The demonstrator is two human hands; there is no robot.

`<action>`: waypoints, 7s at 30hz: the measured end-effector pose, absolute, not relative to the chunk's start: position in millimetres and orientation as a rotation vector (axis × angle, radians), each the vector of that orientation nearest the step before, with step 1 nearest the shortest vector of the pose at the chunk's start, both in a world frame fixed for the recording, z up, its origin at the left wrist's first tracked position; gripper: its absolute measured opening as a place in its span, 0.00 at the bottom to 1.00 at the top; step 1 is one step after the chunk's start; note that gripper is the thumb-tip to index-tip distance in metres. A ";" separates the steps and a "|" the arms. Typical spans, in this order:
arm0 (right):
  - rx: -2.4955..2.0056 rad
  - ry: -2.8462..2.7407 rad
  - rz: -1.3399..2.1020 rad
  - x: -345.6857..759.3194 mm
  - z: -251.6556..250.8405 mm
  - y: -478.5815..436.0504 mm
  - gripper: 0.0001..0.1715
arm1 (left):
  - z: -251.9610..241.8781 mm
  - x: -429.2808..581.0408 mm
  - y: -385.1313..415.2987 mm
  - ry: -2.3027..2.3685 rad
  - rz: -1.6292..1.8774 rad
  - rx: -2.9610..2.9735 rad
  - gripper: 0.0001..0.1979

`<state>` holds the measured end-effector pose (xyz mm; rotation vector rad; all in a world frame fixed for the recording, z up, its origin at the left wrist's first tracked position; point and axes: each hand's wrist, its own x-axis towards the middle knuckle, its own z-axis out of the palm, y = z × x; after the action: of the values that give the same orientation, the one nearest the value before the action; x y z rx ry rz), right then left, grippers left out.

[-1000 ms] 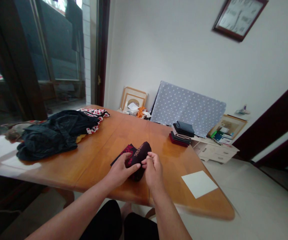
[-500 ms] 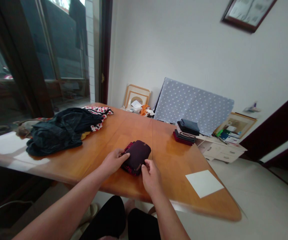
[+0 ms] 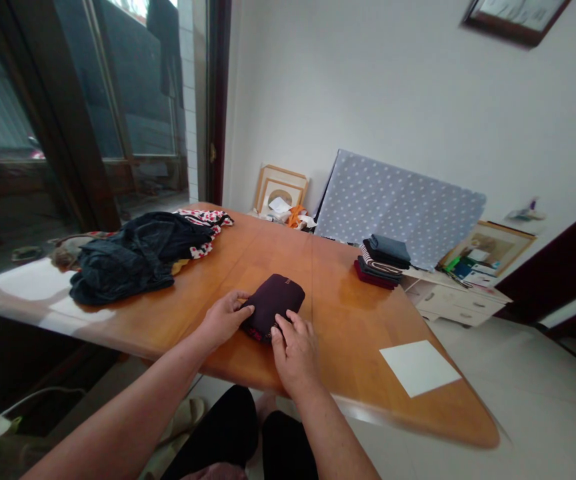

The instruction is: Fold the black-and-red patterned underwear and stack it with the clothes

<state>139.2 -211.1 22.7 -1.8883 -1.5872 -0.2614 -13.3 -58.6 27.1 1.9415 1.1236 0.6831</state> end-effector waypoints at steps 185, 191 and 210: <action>-2.157 -1.595 -0.325 199.1 25.1 -230.4 0.37 | 32.4 24.6 -104.0 0.904 0.780 2.366 0.17; -2.146 -1.733 -0.215 194.6 29.4 -220.1 0.31 | 24.4 32.5 -88.9 0.957 0.599 2.486 0.22; -2.065 -1.463 -0.081 208.3 21.9 -217.5 0.26 | 37.7 54.5 -79.5 1.029 0.464 2.485 0.07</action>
<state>208.3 -217.5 21.9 -2.0654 -1.4631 -0.0807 54.5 -79.5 37.7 2.4855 1.0292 0.4645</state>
